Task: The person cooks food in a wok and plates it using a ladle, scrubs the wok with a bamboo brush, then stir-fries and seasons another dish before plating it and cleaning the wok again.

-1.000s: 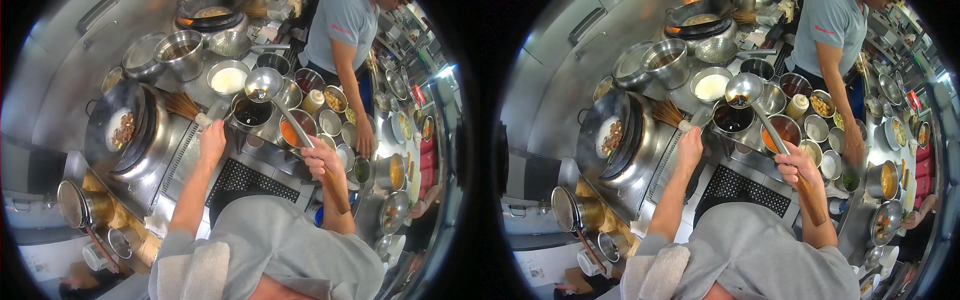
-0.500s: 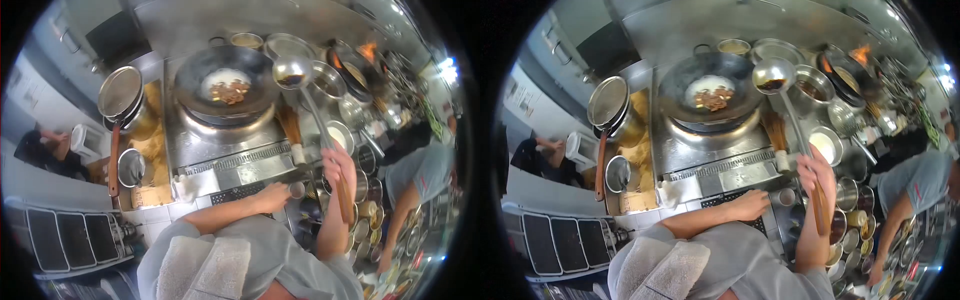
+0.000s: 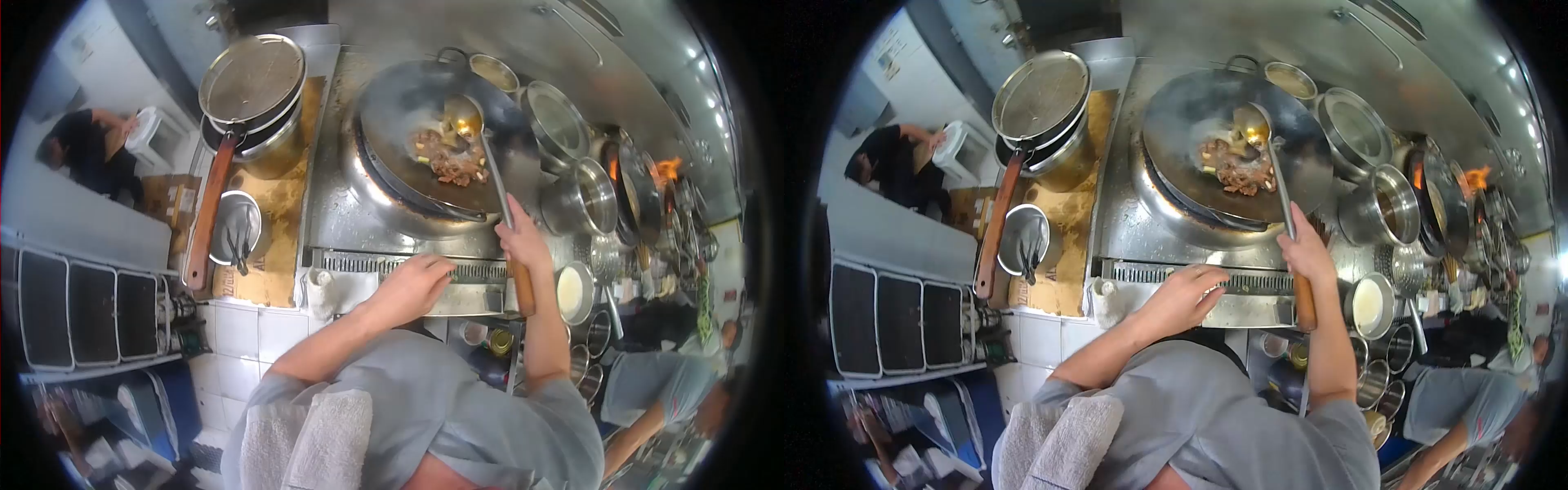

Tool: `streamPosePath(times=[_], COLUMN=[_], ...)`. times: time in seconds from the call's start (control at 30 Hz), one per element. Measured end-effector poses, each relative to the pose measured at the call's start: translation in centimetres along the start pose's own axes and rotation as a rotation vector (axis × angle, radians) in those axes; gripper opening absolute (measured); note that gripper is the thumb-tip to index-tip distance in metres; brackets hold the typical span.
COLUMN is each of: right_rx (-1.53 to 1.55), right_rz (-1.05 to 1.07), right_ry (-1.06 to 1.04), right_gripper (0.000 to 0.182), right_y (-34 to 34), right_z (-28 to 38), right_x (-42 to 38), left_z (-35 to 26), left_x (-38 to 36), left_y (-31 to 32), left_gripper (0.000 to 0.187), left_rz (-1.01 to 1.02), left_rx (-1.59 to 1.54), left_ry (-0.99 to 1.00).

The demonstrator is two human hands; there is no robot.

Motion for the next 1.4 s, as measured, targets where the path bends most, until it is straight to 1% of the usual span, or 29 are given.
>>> streamPosePath(times=[0.03, 0.07, 0.17, 0.2, 0.3, 0.33, 0.37, 0.43, 0.47, 0.53, 0.57, 0.63, 0.67, 0.7, 0.77, 0.8, 0.83, 0.87, 0.9, 0.93, 0.97, 1.03, 1.1, 1.17, 1.23, 1.27, 1.3, 1.37, 1.4], right_rx=[0.041, 0.102, 0.299, 0.257, 0.12, 0.073, 0.167, 0.353, 0.534, 1.151, 1.458, 2.048, 2.093, 2.134, 1.954, 1.781, 1.591, 1.127, 1.116, 1.209, 1.267, 1.392, 0.946, 0.926, 0.993, 0.929, 0.667, 0.156, -0.036], right_rz=[-0.009, 0.085, 0.15, 0.083, -0.053, -0.05, -0.027, 0.128, 0.133, 0.243, 0.276, 0.421, 0.413, 0.401, 0.543, 0.609, 0.521, 0.363, 0.257, 0.278, 0.293, 0.35, 0.19, 0.198, 0.234, 0.258, 0.177, 0.036, 0.033], right_ry=[-0.001, -0.02, 0.102, 0.07, -0.025, -0.052, -0.04, -0.025, 0.061, 0.17, 0.236, 0.341, 0.37, 0.38, 0.381, 0.34, 0.277, 0.139, 0.155, 0.164, 0.184, 0.198, 0.098, 0.08, 0.094, 0.098, -0.002, -0.155, -0.12], right_gripper=[0.072, 0.072, 0.072, 0.071, 0.07, 0.069, 0.065, 0.057, 0.039, 0.027, 0.022, 0.023, 0.024, 0.024, 0.019, 0.015, 0.01, 0.007, 0.006, 0.005, 0.006, 0.009, 0.014, 0.027, 0.034, 0.054, 0.06, 0.072, 0.082], right_y=[0.4, 0.4, -2.9, -4.4, -7.0, -6.4, -5.5, -2.5, -0.8, 1.0, 1.2, 2.1, 1.8, 1.1, 0.5, 1.0, 1.8, 1.1, 1.2, 0.9, 0.1, -1.4, -0.9, -0.1, -1.6, -2.6, -3.9, -4.4, -4.4], right_z=[-0.1, 0.1, -1.0, -1.9, -3.1, -2.9, -2.9, -3.1, -1.2, -2.1, -2.8, 2.3, 3.2, 4.1, 2.7, 1.3, 0.8, 0.9, 1.4, 1.2, 0.1, -0.7, -0.3, 0.3, 0.1, -0.8, -0.9, -1.6, -1.2], right_x=[0.7, 0.1, -2.3, -1.7, 1.4, 1.8, 1.8, 2.0, 0.7, 2.5, 2.5, 0.8, -0.1, -0.6, -0.4, -0.1, -0.3, -1.1, -2.4, -2.7, -2.8, -2.2, -3.4, -4.4, -3.7, -3.3, -2.3, -2.2, -1.9], left_z=[-1.0, -2.1, -4.7, -5.3, -5.6, -5.1, -4.1, -1.8, -0.5, 0.7, 1.6, 3.0, 2.0, 0.6, -3.3, -3.6, -4.3, -1.0, 1.8, 2.0, -1.1, -3.1, -2.5, 0.1, -1.4, -2.8, -3.5, -2.1, -0.6], left_x=[1.1, 1.8, 4.3, 4.8, 7.9, 8.6, 9.1, 9.9, 10.0, 10.3, 10.5, 10.0, 9.3, 8.6, 6.7, 6.9, 7.3, 8.6, 10.0, 10.1, 8.7, 7.2, 8.0, 9.4, 8.6, 7.2, 6.6, 7.6, 8.9], left_y=[-0.4, -0.8, -1.2, -0.9, 1.1, 2.4, 3.6, 4.5, 4.3, 5.0, 4.8, 4.4, 4.5, 4.7, 5.5, 6.1, 5.6, 5.5, 6.2, 6.2, 5.5, 5.9, 6.2, 6.0, 6.0, 6.0, 5.9, 5.3, 5.4], left_gripper=[0.018, 0.017, 0.015, 0.015, 0.016, 0.016, 0.017, 0.014, 0.014, 0.012, 0.012, 0.013, 0.014, 0.014, 0.015, 0.014, 0.013, 0.012, 0.013, 0.014, 0.016, 0.016, 0.018, 0.019, 0.019, 0.019, 0.02, 0.019, 0.019], left_rz=[-0.062, -0.116, -0.221, -0.242, -0.226, -0.129, -0.037, -0.18, -0.185, -0.165, -0.198, -0.256, -0.316, -0.295, -0.226, -0.214, -0.281, -0.323, -0.215, -0.217, -0.347, -0.289, -0.249, -0.319, -0.293, -0.268, -0.244, -0.321, -0.309], left_rx=[0.034, 0.069, 0.201, 0.253, 0.477, 0.574, 0.677, 0.776, 0.771, 0.713, 0.712, 0.698, 0.705, 0.673, 0.597, 0.742, 0.752, 0.63, 0.607, 0.556, 0.585, 0.532, 0.681, 0.596, 0.558, 0.541, 0.531, 0.549, 0.571], left_ry=[0.038, 0.074, 0.161, 0.182, 0.107, 0.031, -0.063, -0.113, -0.111, -0.053, -0.062, -0.09, -0.039, -0.048, -0.043, 0.011, 0.081, -0.027, -0.14, -0.16, -0.026, 0.002, -0.011, -0.046, -0.029, -0.017, -0.012, 0.029, -0.013])
Point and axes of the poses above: each hand's wrist, its own x-axis towards the middle knuckle, its own y-axis out of the palm, z = x × y, the point moved 10 cm from there along x, towards the middle knuckle, and after that the axes turned 6 degrees about -y, right-handed, at the moved point
